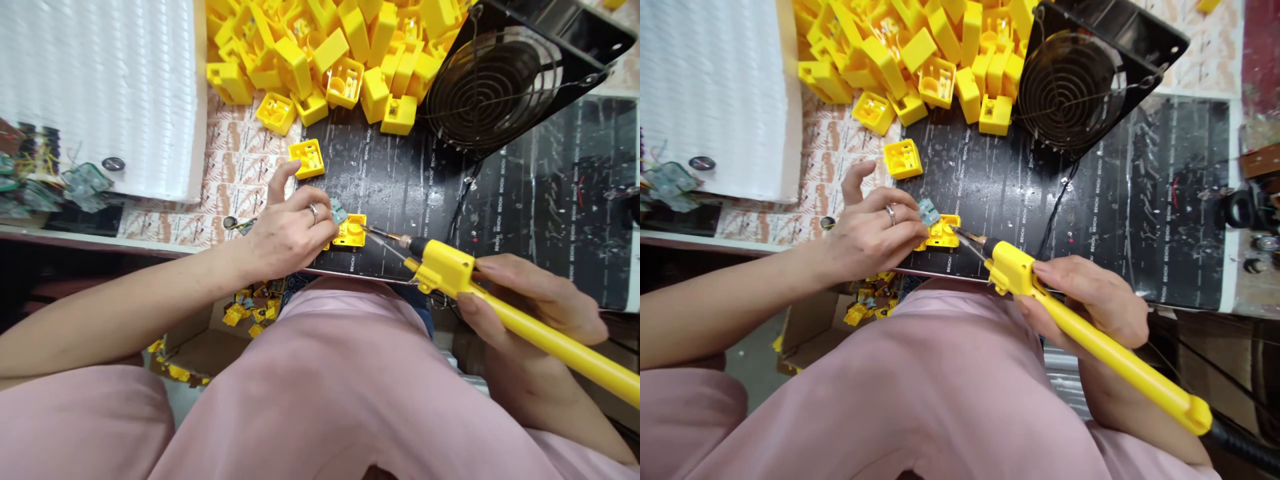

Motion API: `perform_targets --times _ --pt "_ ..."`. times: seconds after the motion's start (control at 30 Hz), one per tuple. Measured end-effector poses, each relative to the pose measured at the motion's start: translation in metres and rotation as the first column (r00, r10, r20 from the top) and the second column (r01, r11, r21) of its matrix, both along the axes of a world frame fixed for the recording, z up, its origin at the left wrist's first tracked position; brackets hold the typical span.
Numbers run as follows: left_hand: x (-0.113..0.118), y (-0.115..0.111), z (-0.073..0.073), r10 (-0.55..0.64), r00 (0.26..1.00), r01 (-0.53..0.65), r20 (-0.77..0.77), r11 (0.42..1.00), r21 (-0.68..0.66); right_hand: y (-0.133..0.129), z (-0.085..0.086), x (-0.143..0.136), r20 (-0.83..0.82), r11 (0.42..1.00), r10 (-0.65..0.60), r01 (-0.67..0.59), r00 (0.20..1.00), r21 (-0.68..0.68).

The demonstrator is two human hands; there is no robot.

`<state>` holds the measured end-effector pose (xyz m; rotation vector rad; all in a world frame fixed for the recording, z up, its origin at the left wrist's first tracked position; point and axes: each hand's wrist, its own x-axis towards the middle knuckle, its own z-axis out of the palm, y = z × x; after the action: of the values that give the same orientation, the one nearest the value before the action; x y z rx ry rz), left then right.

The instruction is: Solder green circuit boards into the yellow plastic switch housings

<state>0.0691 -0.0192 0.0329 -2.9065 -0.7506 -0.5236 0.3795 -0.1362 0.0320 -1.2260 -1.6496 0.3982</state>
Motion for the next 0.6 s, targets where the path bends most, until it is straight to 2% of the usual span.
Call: perform_targets --times 0.13,0.2,0.37,0.6 --pt "0.005 -0.002 0.000 0.094 0.995 -0.098 -0.031 0.984 -0.151 0.015 0.006 -0.003 0.060 0.961 0.245 -0.250 0.968 0.117" --pt "0.008 -0.001 0.001 0.132 0.989 -0.142 -0.068 0.974 -0.174 0.022 0.004 -0.003 0.133 0.928 0.310 -0.329 0.942 0.172" --pt "0.016 0.003 0.007 0.147 0.974 -0.182 -0.170 0.961 -0.210 0.026 0.003 -0.003 0.207 0.936 0.302 -0.330 0.931 0.122" --pt "0.017 0.007 0.011 0.106 0.968 -0.157 -0.226 0.962 -0.222 0.033 0.019 -0.004 0.347 0.901 0.385 -0.430 0.855 0.062"
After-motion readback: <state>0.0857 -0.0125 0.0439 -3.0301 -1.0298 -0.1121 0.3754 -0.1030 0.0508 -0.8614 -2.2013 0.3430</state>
